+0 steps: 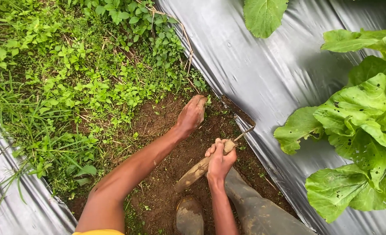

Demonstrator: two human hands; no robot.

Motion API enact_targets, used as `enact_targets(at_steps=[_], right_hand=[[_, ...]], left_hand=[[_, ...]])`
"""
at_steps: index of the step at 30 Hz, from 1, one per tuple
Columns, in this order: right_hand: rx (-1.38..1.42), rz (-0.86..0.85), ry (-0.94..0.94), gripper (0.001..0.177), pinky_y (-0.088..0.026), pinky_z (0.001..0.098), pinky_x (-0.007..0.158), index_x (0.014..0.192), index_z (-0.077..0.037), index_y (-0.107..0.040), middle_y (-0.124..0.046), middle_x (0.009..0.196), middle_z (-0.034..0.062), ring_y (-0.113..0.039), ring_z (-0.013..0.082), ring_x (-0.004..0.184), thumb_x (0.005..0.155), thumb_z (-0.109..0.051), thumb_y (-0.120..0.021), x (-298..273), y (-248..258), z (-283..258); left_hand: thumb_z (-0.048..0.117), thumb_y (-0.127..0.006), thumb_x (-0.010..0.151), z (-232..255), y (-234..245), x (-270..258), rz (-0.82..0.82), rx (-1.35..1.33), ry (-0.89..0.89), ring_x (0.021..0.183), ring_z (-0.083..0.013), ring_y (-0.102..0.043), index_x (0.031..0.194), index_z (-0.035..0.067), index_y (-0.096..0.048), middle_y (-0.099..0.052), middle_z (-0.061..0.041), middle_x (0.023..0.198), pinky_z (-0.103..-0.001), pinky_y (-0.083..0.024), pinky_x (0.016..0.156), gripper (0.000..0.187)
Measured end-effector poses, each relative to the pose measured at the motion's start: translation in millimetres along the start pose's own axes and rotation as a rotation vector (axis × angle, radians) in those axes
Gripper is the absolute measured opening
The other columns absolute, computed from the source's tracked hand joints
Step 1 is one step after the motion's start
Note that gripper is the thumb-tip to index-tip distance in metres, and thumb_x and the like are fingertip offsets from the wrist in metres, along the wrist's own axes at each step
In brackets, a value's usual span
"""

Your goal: The person uses a hoe to loosen the soil and remove weeds from a narrow strip between two plastic-covered garden beds. They repeatedly scrape the ground with the tool and pull out the uprooted weeds by hand, discarding them onto the plastic sheeting.

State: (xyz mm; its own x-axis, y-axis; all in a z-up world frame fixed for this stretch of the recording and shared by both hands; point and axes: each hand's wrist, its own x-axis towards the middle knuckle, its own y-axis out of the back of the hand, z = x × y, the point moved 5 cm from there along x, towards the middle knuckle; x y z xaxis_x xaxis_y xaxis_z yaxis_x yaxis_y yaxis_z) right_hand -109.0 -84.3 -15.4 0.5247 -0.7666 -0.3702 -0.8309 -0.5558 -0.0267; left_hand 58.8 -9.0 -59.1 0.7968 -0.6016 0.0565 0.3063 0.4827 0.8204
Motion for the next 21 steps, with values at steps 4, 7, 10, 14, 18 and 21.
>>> enact_targets(at_steps=[4, 7, 10, 14, 18, 21], right_hand=[[0.028, 0.007, -0.003, 0.009, -0.047, 0.0301, 0.043, 0.091, -0.007, -0.05, -0.048, 0.053, 0.0042, -0.05, 0.0135, 0.04, 0.094, 0.001, -0.052, 0, 1, -1], [0.037, 0.01, -0.004, 0.009, -0.047, 0.0299, 0.043, 0.092, -0.008, -0.05, -0.048, 0.053, 0.0041, -0.05, 0.013, 0.041, 0.093, 0.001, -0.051, -2, 0, -3], [0.048, 0.02, -0.007, 0.008, -0.047, 0.0296, 0.042, 0.091, -0.007, -0.05, -0.047, 0.052, 0.0044, -0.049, 0.0131, 0.04, 0.094, 0.0, -0.053, -3, 0, -5], [0.025, 0.02, -0.014, 0.008, -0.047, 0.0296, 0.042, 0.09, -0.008, -0.05, -0.048, 0.052, 0.0042, -0.05, 0.0128, 0.041, 0.094, 0.0, -0.052, -3, 1, 0], [0.029, 0.018, -0.016, 0.009, -0.047, 0.029, 0.042, 0.09, -0.008, -0.05, -0.048, 0.052, 0.0039, -0.049, 0.0125, 0.04, 0.093, 0.0, -0.052, -1, 1, -1], [0.016, 0.022, -0.011, 0.01, -0.047, 0.0288, 0.041, 0.089, -0.008, -0.051, -0.048, 0.052, 0.0039, -0.05, 0.0124, 0.04, 0.094, 0.0, -0.052, 1, 4, 2]], left_hand=[[-0.006, -0.054, 0.097, 19, 38, -14, -0.015, -0.275, 0.262, 0.11, -0.0339, -0.068, 0.124, -0.006, -0.061, -0.061, -0.023, 0.119, -0.041, -0.059, 0.099, 0.028], [-0.006, -0.054, 0.097, 6, 24, -25, 0.032, -0.363, 0.415, 0.101, -0.0323, -0.071, 0.124, -0.009, -0.062, -0.064, -0.023, 0.116, -0.038, -0.063, 0.088, 0.028], [-0.003, -0.056, 0.097, -19, -18, -34, 0.019, -0.458, 0.533, 0.085, -0.0265, -0.071, 0.126, -0.011, -0.061, -0.064, -0.025, 0.119, -0.037, -0.064, 0.077, 0.03], [0.006, -0.061, 0.098, 3, -12, -44, 0.027, -0.6, 0.665, 0.094, -0.0294, -0.065, 0.129, -0.009, -0.059, -0.062, -0.029, 0.126, -0.039, -0.059, 0.081, 0.035], [0.026, -0.073, 0.094, 24, 5, -41, 0.081, -0.609, 0.713, 0.123, -0.043, -0.061, 0.125, -0.011, -0.061, -0.062, -0.031, 0.129, -0.049, -0.054, 0.102, 0.05], [0.016, -0.076, 0.091, 39, 7, -47, 0.027, -0.591, 0.789, 0.119, -0.0425, -0.064, 0.13, -0.014, -0.057, -0.061, -0.033, 0.129, -0.048, -0.055, 0.102, 0.052]])
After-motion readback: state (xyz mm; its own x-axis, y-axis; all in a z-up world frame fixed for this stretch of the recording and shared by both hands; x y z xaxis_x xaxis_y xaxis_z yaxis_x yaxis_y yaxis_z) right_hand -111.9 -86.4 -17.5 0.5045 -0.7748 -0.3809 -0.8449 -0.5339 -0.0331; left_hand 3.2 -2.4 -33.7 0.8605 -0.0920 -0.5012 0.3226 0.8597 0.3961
